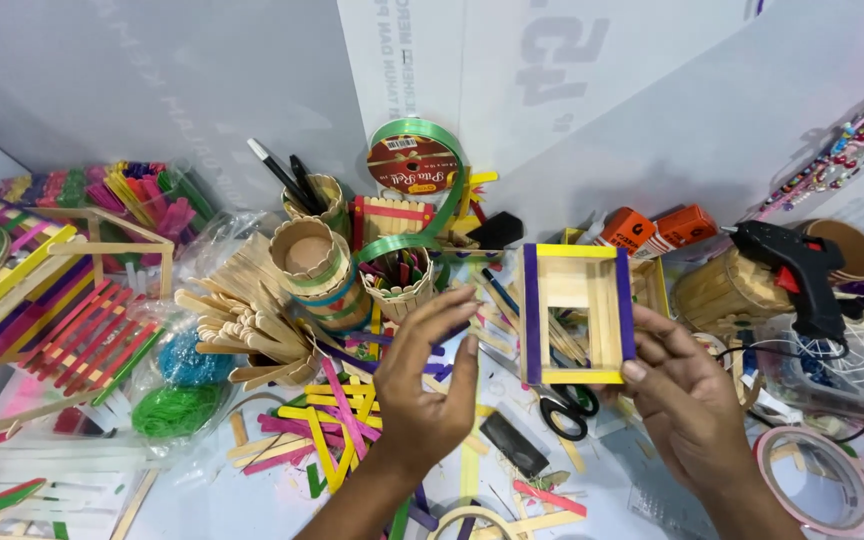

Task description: Assembling a small decorative frame using popsicle sticks, scissors, and glue.

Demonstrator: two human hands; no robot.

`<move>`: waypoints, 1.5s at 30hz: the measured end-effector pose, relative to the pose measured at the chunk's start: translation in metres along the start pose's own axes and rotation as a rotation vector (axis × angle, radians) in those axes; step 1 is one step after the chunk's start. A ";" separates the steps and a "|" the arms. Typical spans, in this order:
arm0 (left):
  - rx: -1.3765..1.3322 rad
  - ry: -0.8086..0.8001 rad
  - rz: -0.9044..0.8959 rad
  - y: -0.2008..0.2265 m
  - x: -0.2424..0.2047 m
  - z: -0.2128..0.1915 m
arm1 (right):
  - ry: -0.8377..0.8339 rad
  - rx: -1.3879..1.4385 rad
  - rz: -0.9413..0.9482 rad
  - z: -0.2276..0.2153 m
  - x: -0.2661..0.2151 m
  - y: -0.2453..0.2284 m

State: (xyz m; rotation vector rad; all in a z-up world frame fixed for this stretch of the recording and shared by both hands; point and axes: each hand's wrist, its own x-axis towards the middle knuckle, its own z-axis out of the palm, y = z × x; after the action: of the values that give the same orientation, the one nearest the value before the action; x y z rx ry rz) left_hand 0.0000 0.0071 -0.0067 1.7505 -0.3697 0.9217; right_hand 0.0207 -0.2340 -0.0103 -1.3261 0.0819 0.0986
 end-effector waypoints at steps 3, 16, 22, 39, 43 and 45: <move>-0.058 0.008 -0.140 0.002 0.002 0.000 | 0.038 -0.049 0.016 0.007 -0.002 -0.006; -0.463 -0.140 -0.703 0.002 0.015 -0.013 | -0.362 -0.139 -0.093 0.011 -0.017 0.031; -0.307 0.425 -0.518 -0.002 0.030 -0.043 | -0.382 -0.798 -0.158 0.015 -0.014 0.048; -0.283 0.480 -0.220 -0.009 0.033 -0.056 | -0.309 -0.875 -0.062 0.022 -0.006 0.041; -0.309 0.169 -0.376 0.008 0.028 -0.044 | -0.181 -0.873 0.026 0.019 -0.003 0.027; -0.063 -0.113 -0.453 0.012 0.025 -0.035 | -0.210 -0.484 0.034 0.003 -0.003 0.029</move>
State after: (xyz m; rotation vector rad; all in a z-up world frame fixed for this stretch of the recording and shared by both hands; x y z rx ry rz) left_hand -0.0058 0.0383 0.0242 1.7333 -0.0644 0.4823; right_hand 0.0143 -0.2243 -0.0367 -1.7886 -0.1052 0.2999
